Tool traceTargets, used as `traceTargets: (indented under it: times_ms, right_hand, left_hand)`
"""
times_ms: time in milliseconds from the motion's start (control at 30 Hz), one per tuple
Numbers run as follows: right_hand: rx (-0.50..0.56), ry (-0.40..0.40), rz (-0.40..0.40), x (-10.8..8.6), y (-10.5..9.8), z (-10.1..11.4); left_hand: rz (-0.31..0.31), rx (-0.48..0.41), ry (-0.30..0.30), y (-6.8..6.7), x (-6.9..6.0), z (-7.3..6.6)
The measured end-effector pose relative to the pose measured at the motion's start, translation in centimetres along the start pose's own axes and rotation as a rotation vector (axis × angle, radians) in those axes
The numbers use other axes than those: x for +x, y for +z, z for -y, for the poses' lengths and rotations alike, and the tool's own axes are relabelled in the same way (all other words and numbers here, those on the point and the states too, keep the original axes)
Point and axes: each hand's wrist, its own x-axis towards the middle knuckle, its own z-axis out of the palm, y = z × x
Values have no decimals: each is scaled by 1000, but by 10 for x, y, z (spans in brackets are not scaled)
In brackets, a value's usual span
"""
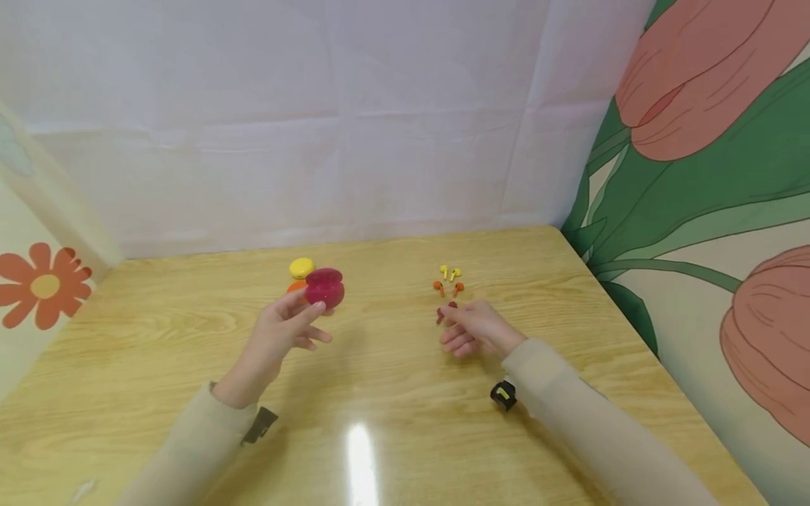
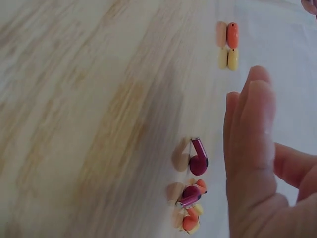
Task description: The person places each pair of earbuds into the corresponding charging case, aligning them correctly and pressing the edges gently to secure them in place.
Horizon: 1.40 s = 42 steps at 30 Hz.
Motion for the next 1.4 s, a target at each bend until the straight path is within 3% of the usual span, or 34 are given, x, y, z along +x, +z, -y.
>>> traceTargets:
  times_ms: [600,1000,1400]
  right_hand:
    - [10,29,-52,18,11,-5]
    - [-72,95,-108,34,14,-2]
    - [-137,87,-124,38,14,0]
  left_hand:
    - [9,-12,10,-1,-1,-2]
    - [4,-10,-8,-4,0,0]
    - [15,-4,-12,-4,0,-1]
